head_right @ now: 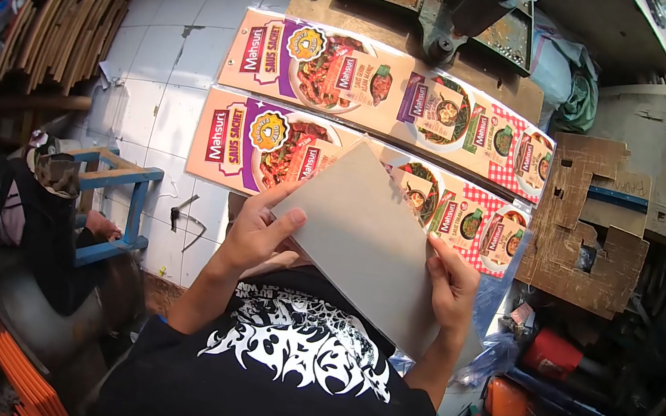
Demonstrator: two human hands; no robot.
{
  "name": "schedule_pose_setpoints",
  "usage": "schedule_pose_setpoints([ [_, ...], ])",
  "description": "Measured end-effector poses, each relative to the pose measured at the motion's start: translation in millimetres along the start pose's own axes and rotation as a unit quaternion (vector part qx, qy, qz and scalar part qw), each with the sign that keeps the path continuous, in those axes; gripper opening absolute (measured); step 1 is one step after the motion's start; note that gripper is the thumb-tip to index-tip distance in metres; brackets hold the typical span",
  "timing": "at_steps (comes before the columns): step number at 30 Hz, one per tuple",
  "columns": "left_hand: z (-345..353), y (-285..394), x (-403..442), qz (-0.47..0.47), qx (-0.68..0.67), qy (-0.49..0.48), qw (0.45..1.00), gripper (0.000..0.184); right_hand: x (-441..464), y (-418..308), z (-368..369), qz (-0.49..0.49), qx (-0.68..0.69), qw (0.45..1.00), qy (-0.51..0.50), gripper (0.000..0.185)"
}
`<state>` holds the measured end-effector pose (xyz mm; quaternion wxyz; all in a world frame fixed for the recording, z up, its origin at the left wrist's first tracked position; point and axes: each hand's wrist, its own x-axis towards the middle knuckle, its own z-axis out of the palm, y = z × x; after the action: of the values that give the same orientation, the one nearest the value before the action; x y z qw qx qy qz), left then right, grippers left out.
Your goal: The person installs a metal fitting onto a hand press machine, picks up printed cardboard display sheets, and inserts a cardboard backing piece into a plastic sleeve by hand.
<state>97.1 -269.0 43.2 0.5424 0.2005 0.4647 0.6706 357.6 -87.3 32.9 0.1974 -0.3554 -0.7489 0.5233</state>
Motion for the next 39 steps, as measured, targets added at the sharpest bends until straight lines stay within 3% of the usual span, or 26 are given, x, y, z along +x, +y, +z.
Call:
schedule_pose_setpoints([
  [3,-8,5,9,-0.044,-0.047,0.015,0.998,0.041,11,4,-7,-0.002,-0.024,1.000,0.013,0.028],
  [6,-21,5,15,-0.042,-0.003,0.033,0.999,0.036,19,4,-5,0.001,-0.029,0.999,0.034,0.030],
  [14,-29,-2,19,0.015,-0.021,0.108,0.994,0.019,30,-4,0,0.012,-0.022,1.000,0.001,0.034],
  [18,-30,1,20,0.023,-0.012,0.086,0.996,0.020,29,3,-1,0.005,-0.021,1.000,0.009,0.034],
  [25,-34,31,26,0.015,0.104,-0.036,0.994,0.024,26,13,-3,-0.016,0.042,0.998,0.051,0.035],
  [30,-28,35,28,0.032,0.139,-0.046,0.989,0.024,18,18,-11,0.005,0.039,0.998,0.052,0.036],
  [39,-14,22,23,0.102,0.124,0.033,0.986,0.014,13,12,-12,-0.012,0.023,0.998,0.064,0.034],
])
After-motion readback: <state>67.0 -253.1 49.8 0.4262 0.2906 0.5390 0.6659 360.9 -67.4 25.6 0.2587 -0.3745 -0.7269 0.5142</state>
